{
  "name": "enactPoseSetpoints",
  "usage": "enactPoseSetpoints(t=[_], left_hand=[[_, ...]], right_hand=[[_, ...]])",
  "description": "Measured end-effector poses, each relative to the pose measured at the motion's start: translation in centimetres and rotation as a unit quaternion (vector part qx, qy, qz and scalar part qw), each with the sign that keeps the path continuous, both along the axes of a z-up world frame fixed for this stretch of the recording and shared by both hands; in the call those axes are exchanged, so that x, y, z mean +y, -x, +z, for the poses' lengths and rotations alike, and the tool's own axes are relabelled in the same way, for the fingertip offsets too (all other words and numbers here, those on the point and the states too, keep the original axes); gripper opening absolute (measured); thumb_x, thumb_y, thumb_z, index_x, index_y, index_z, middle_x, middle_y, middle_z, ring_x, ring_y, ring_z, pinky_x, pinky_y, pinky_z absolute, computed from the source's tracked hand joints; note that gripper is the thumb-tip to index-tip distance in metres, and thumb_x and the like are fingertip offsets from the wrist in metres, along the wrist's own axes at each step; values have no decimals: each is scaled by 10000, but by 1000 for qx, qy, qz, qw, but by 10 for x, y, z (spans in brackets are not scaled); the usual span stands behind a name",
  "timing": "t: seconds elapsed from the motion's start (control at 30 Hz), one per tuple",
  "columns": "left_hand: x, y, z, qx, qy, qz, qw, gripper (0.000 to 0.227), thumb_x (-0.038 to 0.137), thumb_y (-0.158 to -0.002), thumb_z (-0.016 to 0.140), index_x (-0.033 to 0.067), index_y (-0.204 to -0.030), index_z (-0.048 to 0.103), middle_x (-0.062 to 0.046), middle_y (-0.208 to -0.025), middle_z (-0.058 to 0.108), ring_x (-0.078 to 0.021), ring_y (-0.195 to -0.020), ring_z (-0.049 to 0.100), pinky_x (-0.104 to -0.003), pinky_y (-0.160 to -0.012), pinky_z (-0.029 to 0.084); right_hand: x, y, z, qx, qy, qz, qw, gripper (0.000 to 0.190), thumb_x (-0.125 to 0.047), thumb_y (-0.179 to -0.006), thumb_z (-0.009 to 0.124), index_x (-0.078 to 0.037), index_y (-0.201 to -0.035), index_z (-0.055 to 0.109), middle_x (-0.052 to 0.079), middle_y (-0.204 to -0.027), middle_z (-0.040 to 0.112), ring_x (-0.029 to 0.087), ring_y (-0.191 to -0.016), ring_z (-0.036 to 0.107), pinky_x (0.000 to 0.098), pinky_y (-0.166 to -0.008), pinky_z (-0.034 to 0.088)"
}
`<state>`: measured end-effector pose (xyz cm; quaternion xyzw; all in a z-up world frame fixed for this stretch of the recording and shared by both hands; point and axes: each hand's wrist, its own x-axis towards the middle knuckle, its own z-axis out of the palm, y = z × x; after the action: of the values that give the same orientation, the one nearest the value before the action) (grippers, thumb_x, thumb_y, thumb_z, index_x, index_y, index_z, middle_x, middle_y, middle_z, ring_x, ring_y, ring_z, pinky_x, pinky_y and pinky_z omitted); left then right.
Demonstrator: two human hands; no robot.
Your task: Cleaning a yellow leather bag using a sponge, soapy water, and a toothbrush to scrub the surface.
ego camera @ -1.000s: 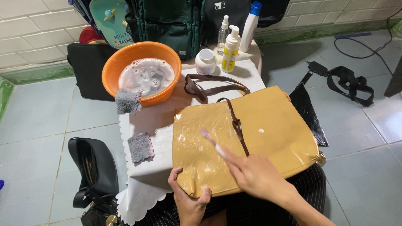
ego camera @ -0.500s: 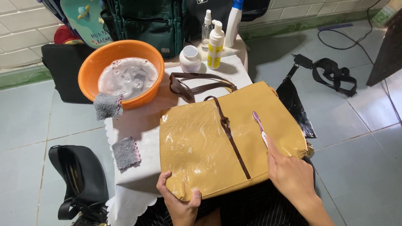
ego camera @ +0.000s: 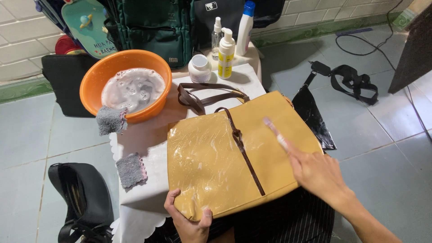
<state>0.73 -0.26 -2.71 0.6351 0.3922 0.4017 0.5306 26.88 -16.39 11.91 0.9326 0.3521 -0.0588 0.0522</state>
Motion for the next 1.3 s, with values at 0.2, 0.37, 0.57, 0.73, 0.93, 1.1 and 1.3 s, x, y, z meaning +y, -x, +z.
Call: enactPoseSetpoints(t=[0.2,0.37,0.57,0.73,0.93,1.1,1.3], left_hand=[[8,-2,-26,3,-25,17,1000,917,221,-549,726,80,-1369,340,-226,-1312,497,-358,-1068,690,-436,-888,601],[7,-1,-29,-18,-9,15,1000,869,130,-542,704,70,-1326,335,-262,-1277,511,-370,-1056,706,-436,-877,619],[6,0,-28,24,3,26,999,880,161,-536,714,114,-1331,340,-240,-1276,541,-365,-968,751,-428,-815,631],[19,-2,-55,-104,-71,-42,991,799,140,-598,710,62,-1278,299,-291,-1253,491,-397,-1048,741,-426,-853,662],[20,-1,-60,-114,-70,-53,990,792,122,-611,712,71,-1276,283,-309,-1241,507,-383,-1007,756,-397,-808,681],[11,-2,-42,-77,-33,-11,996,794,125,-576,683,70,-1277,313,-302,-1215,544,-376,-960,757,-398,-782,665],[10,-4,-38,-58,-29,-4,998,792,145,-581,678,64,-1279,312,-298,-1201,551,-373,-939,763,-398,-772,666]], right_hand=[[16,3,29,74,-28,59,995,610,-324,-916,418,-445,-1509,350,70,-627,732,268,-493,640,376,-531,513],[23,-18,-1,-117,-1,22,993,597,-323,-950,356,-176,-1527,403,140,-634,726,361,-491,668,477,-505,538],[34,-18,15,28,-56,24,998,691,-292,-948,320,-542,-1586,228,77,-860,768,316,-637,679,413,-622,517],[39,10,13,208,-132,71,967,552,-306,-920,415,-266,-1449,564,90,-749,770,225,-550,648,318,-576,526],[55,-14,13,34,-43,76,996,623,-287,-1018,311,-181,-1625,218,73,-612,677,244,-476,580,364,-487,448],[53,-30,4,24,-82,28,996,521,-334,-960,408,-252,-1466,499,132,-607,659,309,-494,598,401,-501,501],[73,1,40,93,-17,56,994,646,-301,-1026,320,-481,-1600,83,74,-580,603,205,-451,491,349,-499,437]])
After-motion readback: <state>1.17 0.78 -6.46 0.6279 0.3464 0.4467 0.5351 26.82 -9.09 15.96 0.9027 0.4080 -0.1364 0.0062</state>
